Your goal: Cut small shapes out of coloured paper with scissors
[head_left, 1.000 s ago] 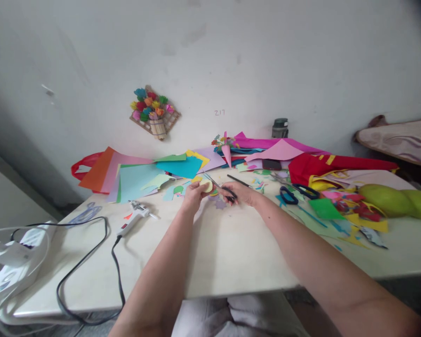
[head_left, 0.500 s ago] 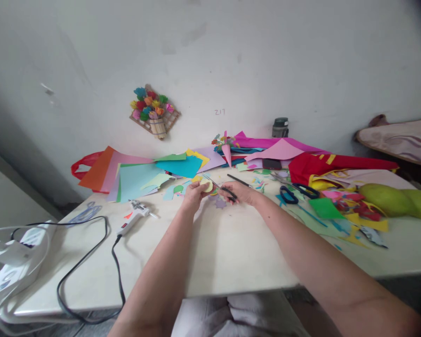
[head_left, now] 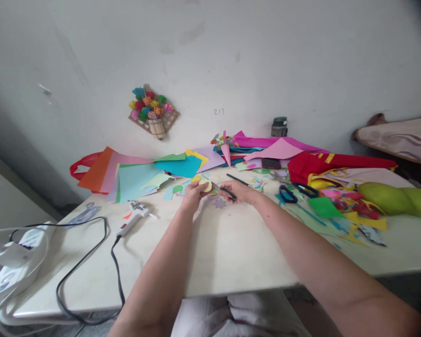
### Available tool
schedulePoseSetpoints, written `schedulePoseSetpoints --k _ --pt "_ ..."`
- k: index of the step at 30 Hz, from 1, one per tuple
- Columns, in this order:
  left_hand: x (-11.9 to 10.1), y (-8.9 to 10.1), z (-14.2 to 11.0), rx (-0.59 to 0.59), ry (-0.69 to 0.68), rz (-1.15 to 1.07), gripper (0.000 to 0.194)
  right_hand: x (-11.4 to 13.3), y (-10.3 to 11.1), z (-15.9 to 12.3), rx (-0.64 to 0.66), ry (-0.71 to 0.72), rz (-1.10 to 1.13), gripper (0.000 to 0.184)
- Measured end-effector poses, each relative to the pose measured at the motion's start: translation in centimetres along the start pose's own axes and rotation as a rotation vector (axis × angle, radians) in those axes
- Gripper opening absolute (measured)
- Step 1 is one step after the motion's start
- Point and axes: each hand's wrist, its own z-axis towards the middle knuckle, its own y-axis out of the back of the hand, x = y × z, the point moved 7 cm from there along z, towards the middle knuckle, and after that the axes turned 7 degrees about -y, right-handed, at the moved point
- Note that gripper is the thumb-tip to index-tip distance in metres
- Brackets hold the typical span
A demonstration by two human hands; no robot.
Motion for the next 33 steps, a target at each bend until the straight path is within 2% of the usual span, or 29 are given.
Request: schedulePoseSetpoints --k 4,9,11,18,25,33 --pt "-0.1 0.0 -0.1 -0.015 0.015 0.011 0.028 -0.4 0.8 0.7 -0.06 0.011 0.035 0.019" --pt "-0.3 0.6 -0.1 -0.076 0.038 0.088 0.035 -1.2 3.9 0.8 -0.378 -0.074 0.05 0.03" --pt "-0.4 0.8 -0.1 -0.088 0.04 0.15 0.039 -1.6 4.8 0.5 -0.455 -0.106 0.094 0.034" --pt "-0.4 1.8 0.4 -0.109 -0.022 0.393 0.036 -2.1 5.0 0.0 -0.411 -0.149 0.335 0.039" --pt "-0.7 2.5 0.3 -0.182 -0.046 0.477 0.034 -2.4 5.4 0.1 -0.46 -0.155 0.316 0.036" --pt "0.0 1.8 0.3 -0.104 -0.021 0.539 0.023 -2.4 5.0 -0.1 -0.481 -0.2 0.269 0.035"
